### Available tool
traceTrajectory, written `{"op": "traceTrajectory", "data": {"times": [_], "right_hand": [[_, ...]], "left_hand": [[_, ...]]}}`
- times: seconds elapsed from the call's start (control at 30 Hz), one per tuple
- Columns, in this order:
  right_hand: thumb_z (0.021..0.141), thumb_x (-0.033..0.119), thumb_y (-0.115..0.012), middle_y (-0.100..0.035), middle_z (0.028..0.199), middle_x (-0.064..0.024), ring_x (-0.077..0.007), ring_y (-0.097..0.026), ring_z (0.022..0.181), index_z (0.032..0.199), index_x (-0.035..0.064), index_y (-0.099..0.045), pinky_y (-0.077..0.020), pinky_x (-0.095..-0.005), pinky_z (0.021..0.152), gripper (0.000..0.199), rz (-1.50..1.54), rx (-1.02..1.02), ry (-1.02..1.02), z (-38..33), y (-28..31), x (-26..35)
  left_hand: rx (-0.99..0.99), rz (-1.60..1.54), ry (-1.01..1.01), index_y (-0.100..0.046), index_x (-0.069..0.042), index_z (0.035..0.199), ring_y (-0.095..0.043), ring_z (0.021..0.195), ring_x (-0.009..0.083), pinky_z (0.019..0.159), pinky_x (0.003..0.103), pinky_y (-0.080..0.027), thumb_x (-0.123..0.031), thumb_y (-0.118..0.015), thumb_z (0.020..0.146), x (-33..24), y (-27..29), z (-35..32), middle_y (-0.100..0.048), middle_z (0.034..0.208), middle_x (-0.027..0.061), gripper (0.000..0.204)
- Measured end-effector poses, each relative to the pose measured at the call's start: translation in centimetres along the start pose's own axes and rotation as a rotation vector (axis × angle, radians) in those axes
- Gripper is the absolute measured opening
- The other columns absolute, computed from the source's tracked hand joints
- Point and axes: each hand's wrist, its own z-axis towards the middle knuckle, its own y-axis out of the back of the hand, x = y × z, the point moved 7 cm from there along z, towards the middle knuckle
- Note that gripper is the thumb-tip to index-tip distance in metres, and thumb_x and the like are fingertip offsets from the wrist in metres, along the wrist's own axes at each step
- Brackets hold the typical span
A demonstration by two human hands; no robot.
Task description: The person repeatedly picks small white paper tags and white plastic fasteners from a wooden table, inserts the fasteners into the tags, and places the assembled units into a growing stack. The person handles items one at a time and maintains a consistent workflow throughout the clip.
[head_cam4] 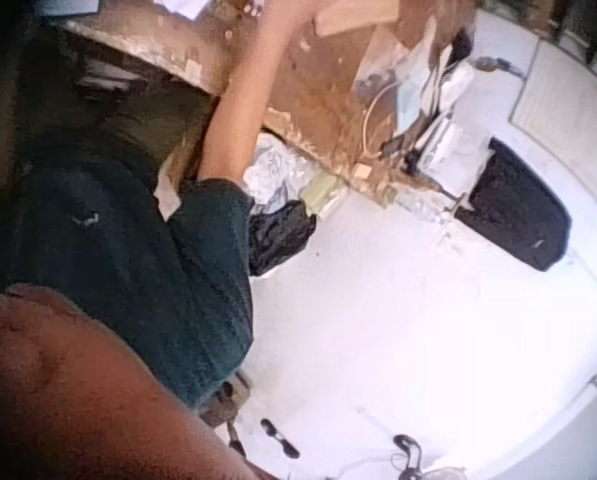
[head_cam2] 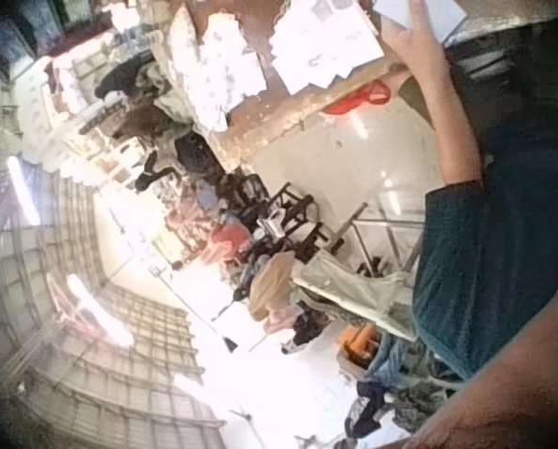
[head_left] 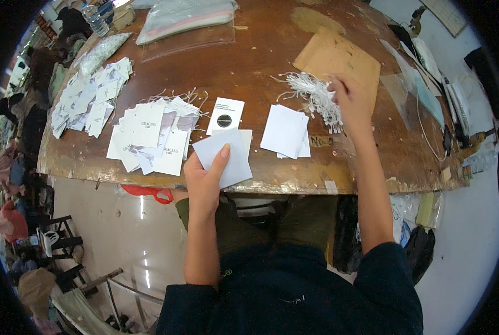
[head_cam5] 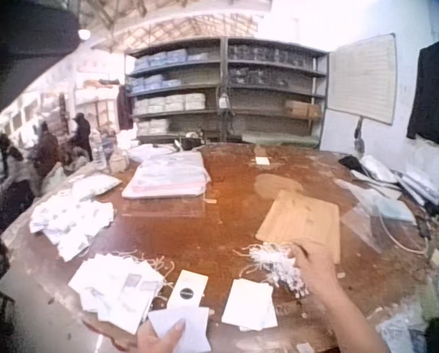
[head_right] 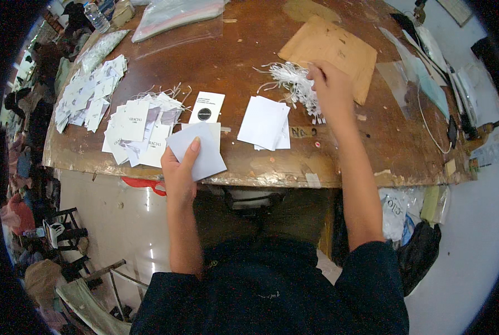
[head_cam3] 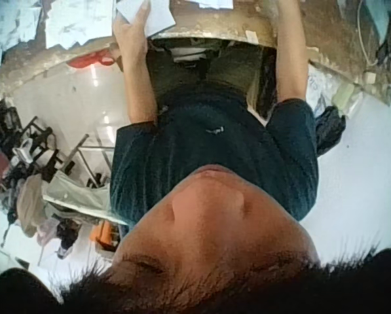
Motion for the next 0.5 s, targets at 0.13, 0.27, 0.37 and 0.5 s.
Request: {"op": "traceTrajectory", "data": {"times": [0.13, 0.27, 0.37, 0.5], "right_hand": [[0.097, 0.02, -0.057, -0.063, 0.075, -0.0022, -0.007, -0.054, 0.058, 0.106, 0.0003, -0.069, -0.0435, -0.0232, 0.054, 0.025, 0.158, -0.06, -0.137, -1.7, 1.3, 1.4], [0.1, 0.018, -0.053, -0.058, 0.073, 0.0003, -0.0043, -0.049, 0.057, 0.107, 0.0014, -0.069, -0.0389, -0.0192, 0.052, 0.024, 0.366, -0.259, -0.008, -3.4, 3.4, 4.1], [0.1, 0.016, -0.052, -0.057, 0.073, 0.0002, -0.0044, -0.047, 0.058, 0.105, 0.0006, -0.069, -0.0376, -0.0196, 0.053, 0.023, 0.28, -0.335, -0.069, -4.1, 4.4, 5.2], [0.096, 0.012, -0.054, -0.058, 0.076, -0.0009, -0.0069, -0.047, 0.062, 0.098, -0.0014, -0.068, -0.0392, -0.0226, 0.057, 0.019, 0.216, -0.259, 0.101, -6.5, 3.5, 8.3]], "left_hand": [[-0.021, -0.002, -0.031, -0.062, 0.006, 0.112, -0.065, 0.084, 0.0134, 0.073, 0.027, -0.053, -0.015, -0.071, 0.089, 0.1, 0.2, -0.3, -0.068, 0.099, 0.0109, 0.032], [-0.01, -0.045, -0.026, -0.064, 0.007, 0.111, -0.064, 0.083, 0.0118, 0.074, 0.026, -0.052, -0.017, -0.071, 0.089, 0.2, 0.1, 0.0, -0.069, 0.097, 0.0104, 0.032], [0.017, -0.003, -0.075, -0.064, 0.007, 0.11, -0.064, 0.082, 0.0122, 0.072, 0.026, -0.052, -0.017, -0.071, 0.089, -0.4, -0.4, 0.2, -0.069, 0.097, 0.0109, 0.032], [-0.01, -0.026, -0.06, -0.065, 0.008, 0.108, -0.064, 0.081, 0.0124, 0.071, 0.025, -0.052, -0.018, -0.071, 0.089, -0.7, -0.6, -0.2, -0.069, 0.096, 0.0113, 0.032]]}}
